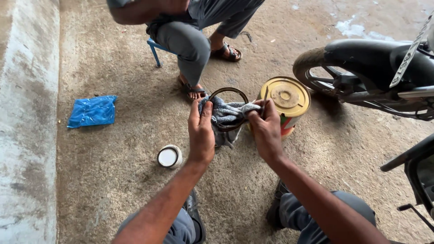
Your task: Cleaning and inspecting motorcycle piston rings and their mounting grooves.
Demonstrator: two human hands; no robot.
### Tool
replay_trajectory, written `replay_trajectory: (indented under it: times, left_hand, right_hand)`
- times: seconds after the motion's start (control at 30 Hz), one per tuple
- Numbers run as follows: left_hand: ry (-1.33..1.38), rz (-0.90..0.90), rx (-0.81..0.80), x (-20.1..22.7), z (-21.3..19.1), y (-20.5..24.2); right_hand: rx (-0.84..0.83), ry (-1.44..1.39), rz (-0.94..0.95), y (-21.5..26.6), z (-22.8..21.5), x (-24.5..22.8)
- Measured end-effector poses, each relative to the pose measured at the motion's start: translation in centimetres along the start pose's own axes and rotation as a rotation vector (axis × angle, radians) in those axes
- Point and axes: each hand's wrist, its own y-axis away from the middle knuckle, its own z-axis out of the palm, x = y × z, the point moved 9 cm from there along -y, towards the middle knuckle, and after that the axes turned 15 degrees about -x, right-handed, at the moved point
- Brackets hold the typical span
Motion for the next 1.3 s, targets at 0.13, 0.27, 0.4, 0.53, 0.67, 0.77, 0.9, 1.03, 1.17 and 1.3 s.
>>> replay_trajectory:
  times: [0.13,0.27,0.4,0.53,0.67,0.77,0.9,1.03,1.17,1.3]
  left_hand:
    - [0.06,0.055,0.021,-0.7,0.0,0.6]
    - [0.16,0.034,0.107,-0.6,0.1,0.9]
    - [0.313,-0.101,0.042,-1.5,1.1,1.3]
    - [0.058,-0.098,-0.173,-1.2,4.1,3.0]
    - [-0.076,-0.058,-0.288,-1.5,5.6,4.1]
    - [-0.218,-0.032,-0.311,-1.3,6.2,4.3]
    - [-0.33,0.013,-0.328,-1.9,6.6,4.0]
    - [-0.372,0.091,-0.37,-0.9,6.5,3.2]
    - [-0.185,-0.11,-0.244,-2.7,4.3,2.5]
    - [0.032,0.0,-0.164,0.1,3.9,2.1]
  right_hand:
    - [0.076,-0.129,0.121,1.2,1.7,-0.1]
    - [0.108,-0.4,0.114,2.1,2.8,2.1]
    - [0.17,-0.353,0.085,2.5,1.8,2.2]
    - [0.255,-0.439,0.113,1.4,-0.1,1.0]
    - [0.273,-0.527,0.061,1.0,-0.5,0.5]
    - [0.289,-0.557,0.032,0.8,-0.8,-0.3]
    - [0.296,-0.592,-0.023,0.5,-1.4,-0.8]
    - [0.31,-0.579,0.011,0.9,-1.5,-0.6]
    - [0.189,-0.475,0.007,0.9,-0.6,-0.9]
    - [0.165,-0.401,0.055,1.4,0.9,-1.5]
